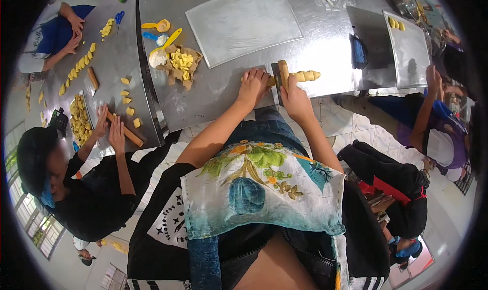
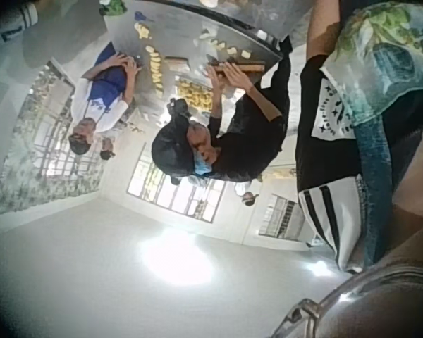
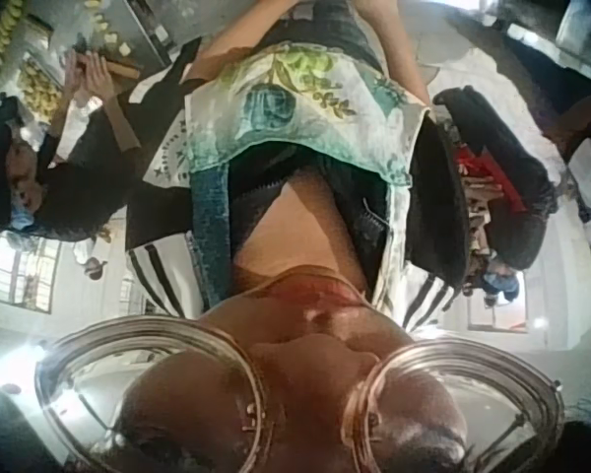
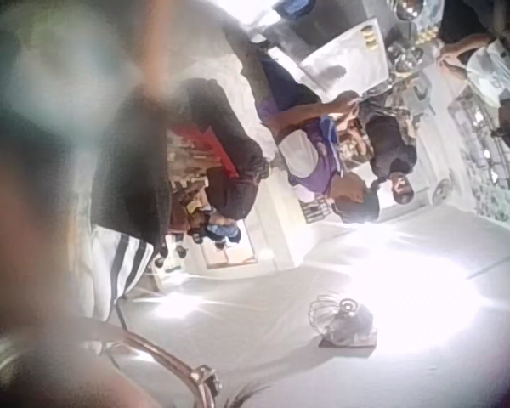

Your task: The person uses a rolling pin to flatten dough, cuts it into pieces with a bench scraper, and shapes the pieces by hand before placing them on a tray.

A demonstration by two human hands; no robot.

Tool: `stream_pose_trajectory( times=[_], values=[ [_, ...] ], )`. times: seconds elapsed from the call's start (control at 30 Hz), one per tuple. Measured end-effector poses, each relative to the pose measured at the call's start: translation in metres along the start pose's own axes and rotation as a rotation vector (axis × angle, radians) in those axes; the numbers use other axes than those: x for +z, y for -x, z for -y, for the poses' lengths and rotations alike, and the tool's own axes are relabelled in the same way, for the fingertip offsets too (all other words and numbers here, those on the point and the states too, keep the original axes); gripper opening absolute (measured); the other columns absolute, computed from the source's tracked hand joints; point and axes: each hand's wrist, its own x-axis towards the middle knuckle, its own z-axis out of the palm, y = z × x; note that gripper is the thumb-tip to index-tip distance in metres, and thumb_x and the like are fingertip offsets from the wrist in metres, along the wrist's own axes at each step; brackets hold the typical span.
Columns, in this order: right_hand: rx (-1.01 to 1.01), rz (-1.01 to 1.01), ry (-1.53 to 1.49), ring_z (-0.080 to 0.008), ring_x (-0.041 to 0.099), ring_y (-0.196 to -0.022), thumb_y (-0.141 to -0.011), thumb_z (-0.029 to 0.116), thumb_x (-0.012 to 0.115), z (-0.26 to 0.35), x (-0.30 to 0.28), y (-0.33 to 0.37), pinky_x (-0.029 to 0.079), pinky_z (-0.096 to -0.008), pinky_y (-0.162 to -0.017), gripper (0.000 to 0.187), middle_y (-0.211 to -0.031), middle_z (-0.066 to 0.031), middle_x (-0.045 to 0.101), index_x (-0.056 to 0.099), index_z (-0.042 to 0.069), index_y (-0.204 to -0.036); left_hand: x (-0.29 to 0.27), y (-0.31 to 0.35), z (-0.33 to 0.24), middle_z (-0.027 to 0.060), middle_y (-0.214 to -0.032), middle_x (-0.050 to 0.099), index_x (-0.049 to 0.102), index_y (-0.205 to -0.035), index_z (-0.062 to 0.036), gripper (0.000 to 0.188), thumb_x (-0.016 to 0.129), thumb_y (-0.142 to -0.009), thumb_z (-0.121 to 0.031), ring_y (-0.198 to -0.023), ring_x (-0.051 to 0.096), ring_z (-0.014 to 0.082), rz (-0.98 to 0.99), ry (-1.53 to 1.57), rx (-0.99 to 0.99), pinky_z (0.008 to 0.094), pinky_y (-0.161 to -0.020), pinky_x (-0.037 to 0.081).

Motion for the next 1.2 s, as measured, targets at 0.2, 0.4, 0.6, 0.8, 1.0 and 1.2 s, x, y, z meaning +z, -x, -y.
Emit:
stream_pose_trajectory(
  times=[0.2,0.4,0.6,0.8,1.0,1.2],
  values=[
    [0.025,0.04,0.06,-0.0509,0.061,-0.072,-0.094,0.02,0.05,0.004,0.0,-0.004,0.046,-0.0599,-0.064,0.034,-0.078,-0.0306,0.063,0.034,0.003,-0.118,-0.002,0.001,0.0,0.0089,-0.112,0.059,0.061,-0.108,-0.0066,0.043,0.076,-0.072,-0.025,-0.111,0.052,0.0271,-0.004,-0.008,-0.02,0.0419,-0.097,0.039],
    [0.045,0.038,0.063,-0.0509,0.061,-0.071,-0.095,0.02,0.049,-0.003,0.011,-0.024,0.047,-0.0603,-0.065,0.031,-0.076,-0.0308,0.063,0.034,0.003,-0.115,-0.002,-0.001,-0.001,0.0094,-0.11,0.059,0.061,-0.109,-0.0063,0.043,0.075,-0.073,-0.024,-0.109,0.053,0.0272,-0.042,0.018,-0.02,0.0411,-0.097,0.039],
    [0.017,0.058,0.079,-0.0506,0.061,-0.07,-0.095,0.019,0.049,-0.006,0.012,-0.006,0.046,-0.0596,-0.064,0.028,-0.074,-0.0314,0.062,0.034,0.001,-0.111,-0.003,-0.004,0.001,0.008,-0.104,0.059,0.062,-0.107,-0.008,0.037,0.073,-0.075,-0.024,-0.105,0.054,0.0253,0.006,-0.004,-0.05,0.0392,-0.094,0.039],
    [0.016,0.028,0.08,-0.0506,0.06,-0.069,-0.095,0.017,0.049,0.009,0.015,-0.024,0.046,-0.0588,-0.062,0.027,-0.072,-0.0318,0.061,0.034,0.0,-0.11,-0.001,-0.002,0.002,0.0066,-0.104,0.059,0.064,-0.105,-0.0097,0.032,0.072,-0.076,-0.024,-0.105,0.054,0.0238,0.008,-0.019,-0.013,0.0386,-0.093,0.04],
    [0.046,0.054,0.059,-0.0516,0.06,-0.072,-0.095,0.018,0.049,0.005,0.012,-0.012,0.046,-0.0593,-0.064,0.029,-0.077,-0.0319,0.062,0.035,0.0,-0.112,-0.007,-0.004,0.005,0.0063,-0.106,0.06,0.065,-0.108,-0.0088,0.036,0.072,-0.076,-0.023,-0.107,0.053,0.0231,-0.005,0.008,-0.001,0.039,-0.094,0.039],
    [0.072,-0.03,-0.104,-0.0509,0.061,-0.072,-0.096,0.023,0.051,-0.027,-0.021,0.02,0.045,-0.0569,-0.061,0.031,-0.078,-0.0323,0.062,0.036,0.003,-0.115,-0.001,-0.002,0.001,0.0102,-0.111,0.057,0.059,-0.114,-0.0067,0.045,0.074,-0.076,-0.024,-0.11,0.051,0.0281,0.028,0.033,-0.004,0.0423,-0.096,0.039]
  ],
)
